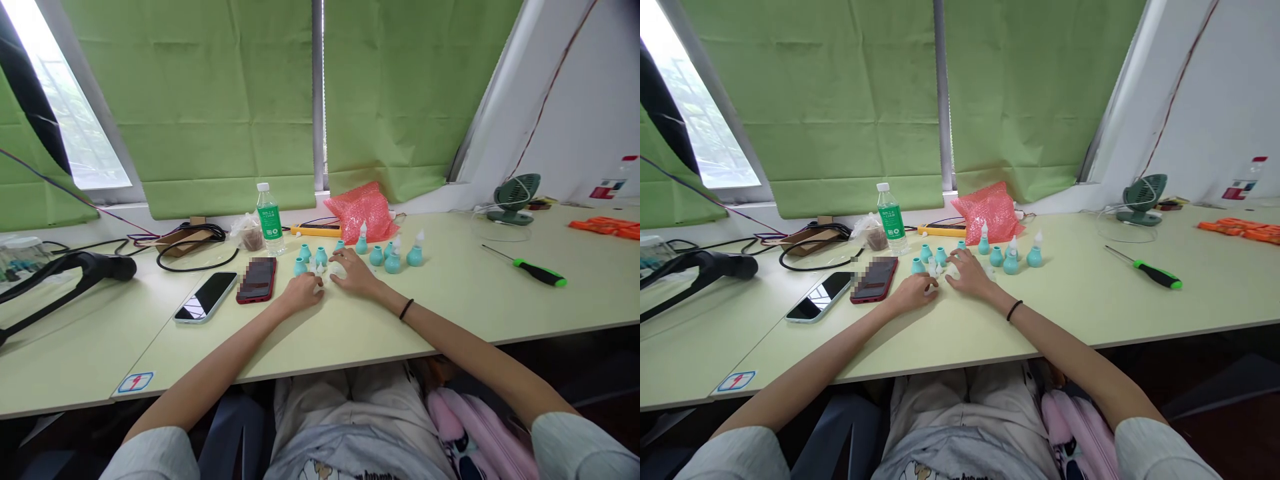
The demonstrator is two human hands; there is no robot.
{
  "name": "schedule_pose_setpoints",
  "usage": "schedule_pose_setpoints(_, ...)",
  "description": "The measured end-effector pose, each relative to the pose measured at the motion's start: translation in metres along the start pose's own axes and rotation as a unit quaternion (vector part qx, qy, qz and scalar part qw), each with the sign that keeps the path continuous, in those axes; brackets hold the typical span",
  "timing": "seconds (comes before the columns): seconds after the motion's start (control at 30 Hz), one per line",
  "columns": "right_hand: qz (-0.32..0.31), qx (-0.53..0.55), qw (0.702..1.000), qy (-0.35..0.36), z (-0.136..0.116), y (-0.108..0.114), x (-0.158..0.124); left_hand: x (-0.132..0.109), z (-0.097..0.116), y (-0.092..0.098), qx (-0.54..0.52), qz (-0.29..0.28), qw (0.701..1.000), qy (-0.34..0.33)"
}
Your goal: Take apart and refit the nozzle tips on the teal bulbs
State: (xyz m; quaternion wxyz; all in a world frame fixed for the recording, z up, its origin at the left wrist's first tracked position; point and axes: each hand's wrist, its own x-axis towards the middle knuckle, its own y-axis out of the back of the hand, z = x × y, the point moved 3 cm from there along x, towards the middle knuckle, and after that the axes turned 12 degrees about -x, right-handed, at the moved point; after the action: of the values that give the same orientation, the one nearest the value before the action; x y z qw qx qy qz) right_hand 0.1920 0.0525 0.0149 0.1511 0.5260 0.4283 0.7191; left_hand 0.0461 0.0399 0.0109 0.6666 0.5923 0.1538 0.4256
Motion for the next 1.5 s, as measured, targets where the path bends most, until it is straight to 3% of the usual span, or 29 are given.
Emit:
schedule_pose_setpoints(0.13, -0.093, -0.008, 0.992, 0.081, -0.019, -0.003, -0.002, 0.004, -0.007, 0.002, -0.041, 0.031, 0.999, -0.013)
schedule_pose_setpoints(0.33, -0.156, -0.046, 0.984, 0.068, -0.011, -0.01, -0.001, 0.007, -0.012, 0.001, -0.127, 0.106, 0.985, -0.039)
schedule_pose_setpoints(0.47, -0.146, -0.028, 0.987, 0.056, -0.005, -0.011, -0.001, 0.006, -0.01, -0.008, -0.136, 0.092, 0.984, -0.063)
schedule_pose_setpoints(0.8, -0.097, 0.007, 0.995, 0.038, -0.001, -0.009, 0.0, 0.006, -0.004, -0.008, -0.008, 0.07, 0.996, -0.047)
schedule_pose_setpoints(0.97, -0.086, 0.044, 0.994, 0.044, -0.002, -0.007, 0.0, 0.004, 0.0, -0.011, 0.021, 0.076, 0.994, -0.078)
schedule_pose_setpoints(1.13, -0.043, 0.068, 0.996, 0.046, 0.0, -0.007, 0.001, 0.004, 0.0, -0.012, 0.018, 0.076, 0.994, -0.08)
schedule_pose_setpoints(1.5, -0.015, 0.08, 0.996, 0.027, -0.001, -0.003, 0.0, 0.005, 0.002, -0.008, -0.054, 0.046, 0.995, -0.076)
